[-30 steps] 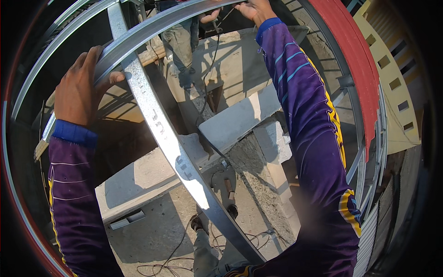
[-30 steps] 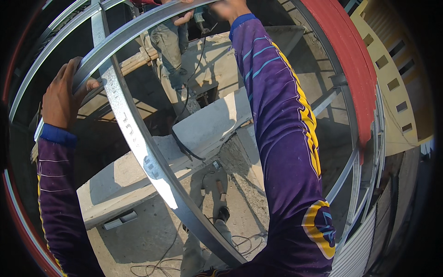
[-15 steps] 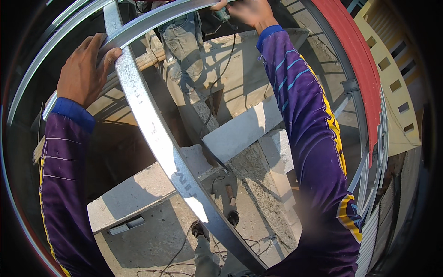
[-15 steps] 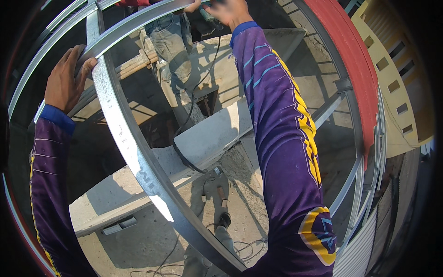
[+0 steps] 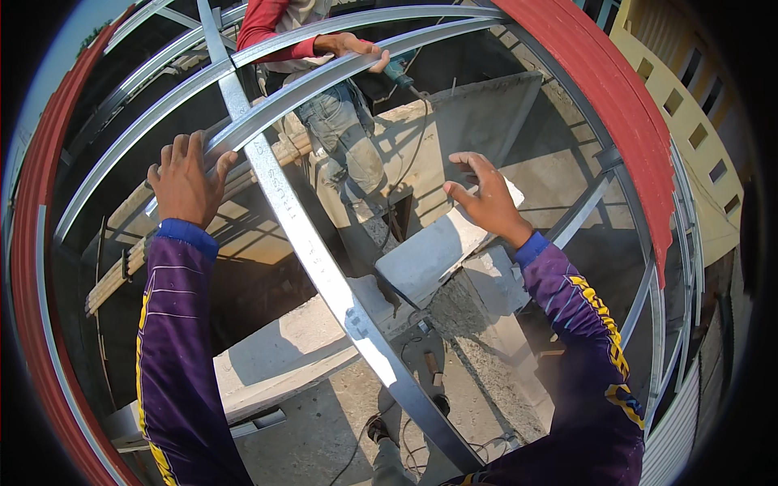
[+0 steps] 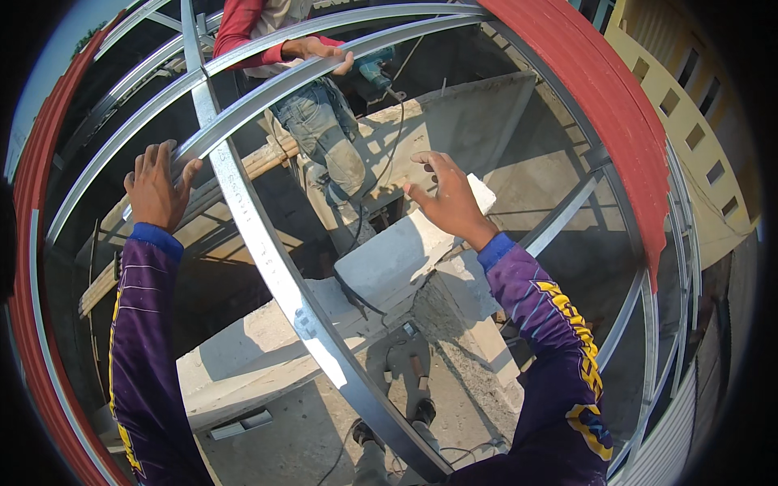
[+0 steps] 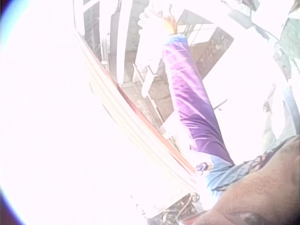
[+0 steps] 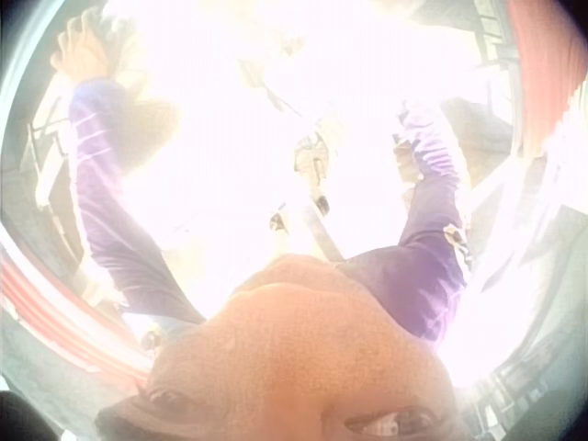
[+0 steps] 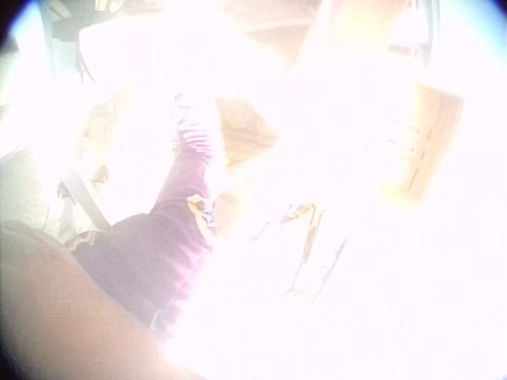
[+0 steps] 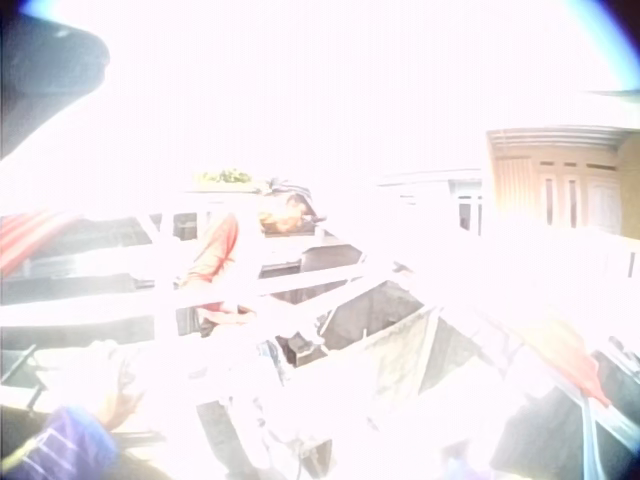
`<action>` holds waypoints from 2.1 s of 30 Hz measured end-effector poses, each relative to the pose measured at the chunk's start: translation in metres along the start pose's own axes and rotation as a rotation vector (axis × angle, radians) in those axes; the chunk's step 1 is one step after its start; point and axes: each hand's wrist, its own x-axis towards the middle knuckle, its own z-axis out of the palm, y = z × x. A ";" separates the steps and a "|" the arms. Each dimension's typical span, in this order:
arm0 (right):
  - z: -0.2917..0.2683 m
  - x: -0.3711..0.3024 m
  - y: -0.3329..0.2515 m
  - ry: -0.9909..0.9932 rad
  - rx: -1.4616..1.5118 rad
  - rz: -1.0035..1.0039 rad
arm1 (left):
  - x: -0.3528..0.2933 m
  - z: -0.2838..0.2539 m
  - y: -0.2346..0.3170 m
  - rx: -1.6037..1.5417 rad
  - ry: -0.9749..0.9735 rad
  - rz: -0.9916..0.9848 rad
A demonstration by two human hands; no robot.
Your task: The person aligns and positions metal beams onto a roof frame structure by hand alongside a coworker.
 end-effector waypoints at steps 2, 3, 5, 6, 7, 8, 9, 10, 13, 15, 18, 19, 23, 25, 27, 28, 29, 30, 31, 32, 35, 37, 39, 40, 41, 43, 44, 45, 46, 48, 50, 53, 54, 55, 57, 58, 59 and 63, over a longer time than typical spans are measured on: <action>-0.024 -0.024 -0.036 0.096 -0.314 -0.183 | -0.006 0.001 0.003 0.010 0.206 0.028; -0.029 -0.036 -0.050 0.089 -0.333 -0.221 | -0.010 0.001 0.003 -0.018 0.192 -0.004; -0.035 -0.062 -0.061 0.057 -0.329 -0.252 | -0.018 0.004 0.010 -0.056 0.214 0.002; -0.030 -0.065 -0.065 0.023 -0.337 -0.270 | -0.023 0.000 0.008 -0.056 0.229 0.010; -0.026 -0.062 -0.066 0.025 -0.321 -0.283 | -0.028 -0.005 0.014 -0.083 0.241 0.051; -0.026 -0.060 -0.070 0.026 -0.267 -0.209 | -0.036 -0.011 0.024 -0.123 0.254 0.091; -0.025 -0.057 -0.073 0.026 -0.213 -0.135 | -0.047 -0.009 0.037 -0.312 0.228 0.165; -0.022 -0.044 -0.078 0.033 -0.207 -0.148 | -0.056 -0.010 0.052 -0.495 0.208 0.246; 0.019 0.044 -0.114 -0.004 0.669 -0.078 | -0.078 -0.029 0.087 -0.682 0.013 0.317; 0.034 0.120 -0.131 -0.105 1.230 0.003 | -0.081 -0.030 0.121 -0.730 -0.048 0.321; 0.089 0.238 -0.151 -0.162 1.658 0.331 | -0.085 -0.029 0.134 -0.556 -0.215 0.176; 0.103 0.272 -0.153 -0.164 1.673 0.509 | -0.085 -0.028 0.137 -0.546 -0.200 0.190; 0.155 0.349 -0.160 -0.006 1.554 0.718 | -0.090 0.000 0.134 -0.534 -0.075 0.240; 0.164 0.368 -0.152 0.092 1.652 0.761 | -0.095 0.011 0.143 -0.607 0.024 0.242; 0.174 0.361 -0.156 0.166 1.720 0.784 | -0.095 -0.003 0.139 -0.715 -0.021 0.203; 0.174 0.354 -0.148 0.179 1.750 0.771 | -0.097 -0.013 0.141 -0.855 -0.077 0.158; 0.173 0.353 -0.144 0.165 1.791 0.707 | -0.096 -0.018 0.140 -0.850 -0.098 0.184; 0.170 0.355 -0.140 0.155 1.828 0.643 | -0.095 -0.017 0.142 -0.877 -0.105 0.187; 0.163 0.356 -0.149 0.154 1.851 0.649 | -0.095 -0.022 0.141 -0.816 -0.134 0.191; 0.161 0.356 -0.156 0.139 1.852 0.612 | -0.093 -0.023 0.141 -0.762 -0.155 0.204; 0.154 0.364 -0.179 0.179 1.847 0.539 | -0.092 -0.021 0.133 -0.844 -0.067 0.195; 0.139 0.358 -0.200 0.190 1.856 0.566 | -0.091 -0.020 0.129 -0.832 -0.068 0.194; 0.124 0.358 -0.205 0.193 1.852 0.546 | -0.090 -0.016 0.135 -0.875 -0.087 0.174; 0.121 0.357 -0.201 0.206 1.844 0.538 | -0.090 -0.015 0.137 -0.890 -0.086 0.182; 0.118 0.357 -0.200 0.211 1.837 0.532 | -0.090 -0.016 0.138 -0.836 -0.078 0.194; 0.118 0.352 -0.196 0.217 1.825 0.522 | -0.091 -0.018 0.139 -0.810 -0.097 0.193; 0.119 0.349 -0.196 0.212 1.821 0.515 | -0.092 -0.013 0.140 -0.808 -0.097 0.195; 0.121 0.349 -0.197 0.211 1.822 0.505 | -0.094 -0.003 0.141 -0.879 -0.154 0.177; 0.120 0.349 -0.197 0.206 1.822 0.497 | -0.094 -0.003 0.142 -0.956 -0.216 0.160; 0.121 0.349 -0.196 0.201 1.819 0.480 | -0.097 -0.008 0.143 -0.954 -0.163 0.157; 0.119 0.347 -0.193 0.188 1.812 0.450 | -0.096 -0.018 0.142 -0.940 -0.105 0.141; 0.117 0.346 -0.201 0.144 1.821 0.375 | -0.091 -0.023 0.138 -0.889 -0.052 0.164; 0.119 0.345 -0.207 0.119 1.824 0.335 | -0.090 -0.023 0.135 -0.883 -0.050 0.157; 0.119 0.343 -0.207 0.089 1.818 0.278 | -0.091 -0.023 0.133 -0.854 -0.055 0.159; 0.112 0.340 -0.204 0.015 1.776 0.098 | -0.090 -0.024 0.133 -0.814 -0.056 0.143; 0.107 0.340 -0.205 -0.027 1.756 0.001 | -0.088 -0.027 0.137 -0.812 -0.074 0.155; 0.100 0.341 -0.204 -0.063 1.730 -0.119 | -0.088 -0.028 0.141 -0.816 -0.094 0.173; 0.103 0.349 -0.210 -0.203 1.659 -0.537 | -0.092 -0.020 0.140 -0.831 -0.072 0.156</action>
